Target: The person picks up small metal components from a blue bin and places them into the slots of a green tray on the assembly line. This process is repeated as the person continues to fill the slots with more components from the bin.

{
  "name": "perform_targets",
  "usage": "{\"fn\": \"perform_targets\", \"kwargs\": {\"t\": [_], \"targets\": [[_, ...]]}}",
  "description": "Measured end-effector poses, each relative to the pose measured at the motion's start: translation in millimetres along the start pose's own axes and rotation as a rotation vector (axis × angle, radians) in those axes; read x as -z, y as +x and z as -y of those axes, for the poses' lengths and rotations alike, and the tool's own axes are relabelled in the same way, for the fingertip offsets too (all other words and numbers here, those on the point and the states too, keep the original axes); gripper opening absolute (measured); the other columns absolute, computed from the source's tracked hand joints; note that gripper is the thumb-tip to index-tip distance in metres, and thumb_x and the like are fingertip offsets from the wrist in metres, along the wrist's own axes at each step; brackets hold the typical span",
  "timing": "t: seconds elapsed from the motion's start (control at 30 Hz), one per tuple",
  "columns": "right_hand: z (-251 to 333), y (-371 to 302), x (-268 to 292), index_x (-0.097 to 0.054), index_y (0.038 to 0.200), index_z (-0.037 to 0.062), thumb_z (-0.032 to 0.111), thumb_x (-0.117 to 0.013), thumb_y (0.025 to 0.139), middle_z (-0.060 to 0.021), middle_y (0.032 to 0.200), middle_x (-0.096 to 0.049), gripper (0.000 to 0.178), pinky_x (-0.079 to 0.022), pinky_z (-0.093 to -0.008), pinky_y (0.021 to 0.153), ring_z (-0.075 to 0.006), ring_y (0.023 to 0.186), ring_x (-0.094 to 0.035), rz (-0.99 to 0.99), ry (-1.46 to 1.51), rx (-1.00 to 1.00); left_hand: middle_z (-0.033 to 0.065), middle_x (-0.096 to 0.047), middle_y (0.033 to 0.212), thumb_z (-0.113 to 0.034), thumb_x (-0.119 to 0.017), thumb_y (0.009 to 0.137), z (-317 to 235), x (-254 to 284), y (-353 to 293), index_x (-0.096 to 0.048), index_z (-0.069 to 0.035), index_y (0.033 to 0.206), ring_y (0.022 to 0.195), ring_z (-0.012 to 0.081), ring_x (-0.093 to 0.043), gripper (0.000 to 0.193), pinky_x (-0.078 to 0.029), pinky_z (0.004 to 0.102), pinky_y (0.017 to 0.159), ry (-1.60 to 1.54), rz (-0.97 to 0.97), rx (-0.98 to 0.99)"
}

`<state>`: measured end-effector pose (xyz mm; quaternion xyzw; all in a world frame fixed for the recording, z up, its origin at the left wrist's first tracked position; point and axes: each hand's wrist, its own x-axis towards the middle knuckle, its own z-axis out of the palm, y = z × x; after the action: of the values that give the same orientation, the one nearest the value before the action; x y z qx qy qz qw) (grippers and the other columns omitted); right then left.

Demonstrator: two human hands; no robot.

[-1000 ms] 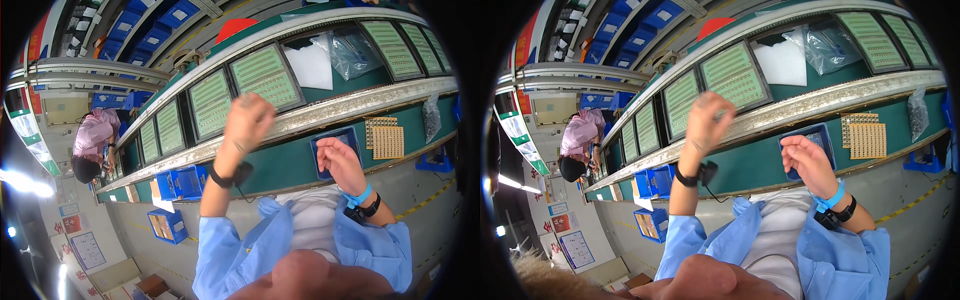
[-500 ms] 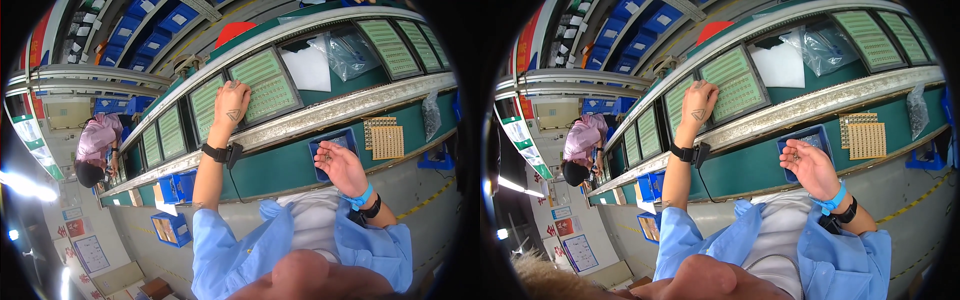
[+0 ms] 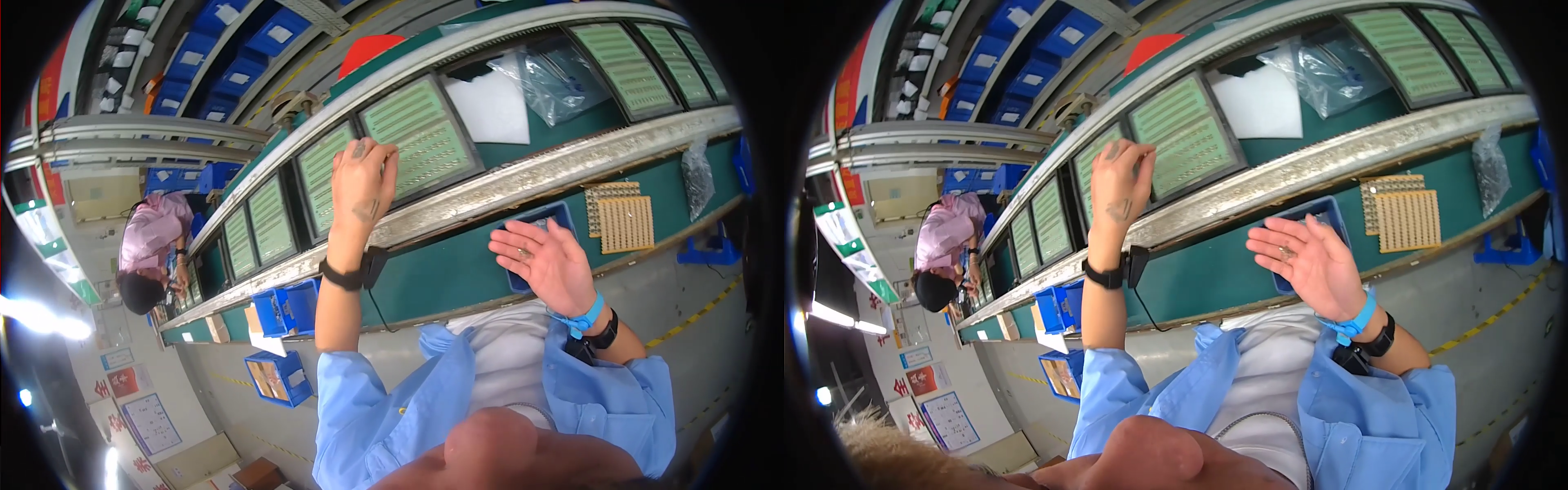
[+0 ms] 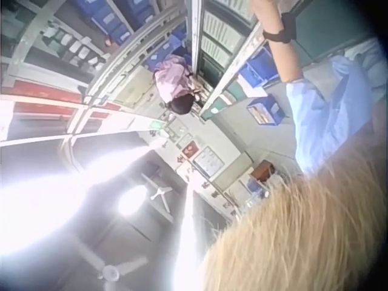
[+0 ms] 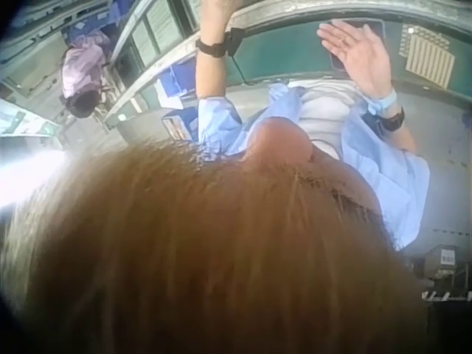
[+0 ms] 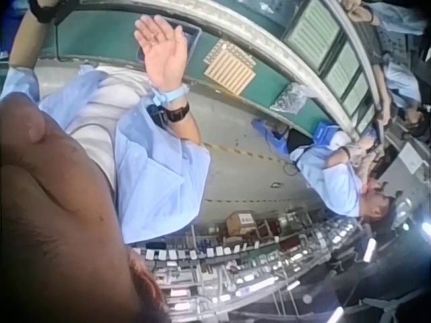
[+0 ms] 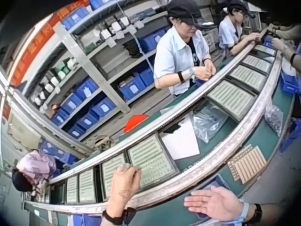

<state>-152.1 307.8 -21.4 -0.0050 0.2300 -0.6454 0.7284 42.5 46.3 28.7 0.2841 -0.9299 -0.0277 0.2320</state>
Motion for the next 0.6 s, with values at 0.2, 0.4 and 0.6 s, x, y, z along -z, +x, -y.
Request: {"fn": "perform_targets", "kwargs": {"t": [0.2, 0.4, 0.6], "targets": [[2.7, 3.9, -12.3, -0.037, 0.153, -0.0074, 0.059, -0.027, 0.109, -0.0216, 0.148, -0.052, 0.080, -0.037, -0.0438, 0.119, -0.0322, 0.137, -0.051, 0.088, 0.195, -0.023, 0.0020, -0.066, 0.090, -0.005, -0.074, 0.080, -102.2, 7.2, -32.6, -0.074, -0.010, 0.095, 0.089, 0.0247, -0.062, 0.016, -0.048, 0.0402, 0.080, -0.314, 0.150, -0.229], [-7.0, 4.5, 3.6, -0.035, 0.154, -0.0065, 0.060, -0.025, 0.109, -0.0184, 0.150, -0.052, 0.081, -0.035, -0.0410, 0.119, -0.0275, 0.139, -0.049, 0.175, 0.117, 0.028, 0.0017, -0.067, 0.093, -0.003, -0.078, 0.077, -124.9, -10.8, -41.4, -0.074, -0.008, 0.099, 0.086, 0.0244, -0.062, 0.023, -0.046, 0.0371, 0.076, -0.458, 0.171, -0.258], [-8.6, 1.5, 1.6, -0.038, 0.153, -0.0052, 0.049, -0.029, 0.112, -0.0165, 0.148, -0.053, 0.069, -0.039, -0.0391, 0.116, -0.0230, 0.135, -0.052, 0.153, 0.056, 0.066, 0.0036, -0.065, 0.093, -0.004, -0.078, 0.079, -129.2, -17.4, -46.5, -0.071, -0.008, 0.098, 0.088, 0.0260, -0.062, 0.020, -0.046, 0.0381, 0.077, -0.457, 0.187, -0.224]]}}
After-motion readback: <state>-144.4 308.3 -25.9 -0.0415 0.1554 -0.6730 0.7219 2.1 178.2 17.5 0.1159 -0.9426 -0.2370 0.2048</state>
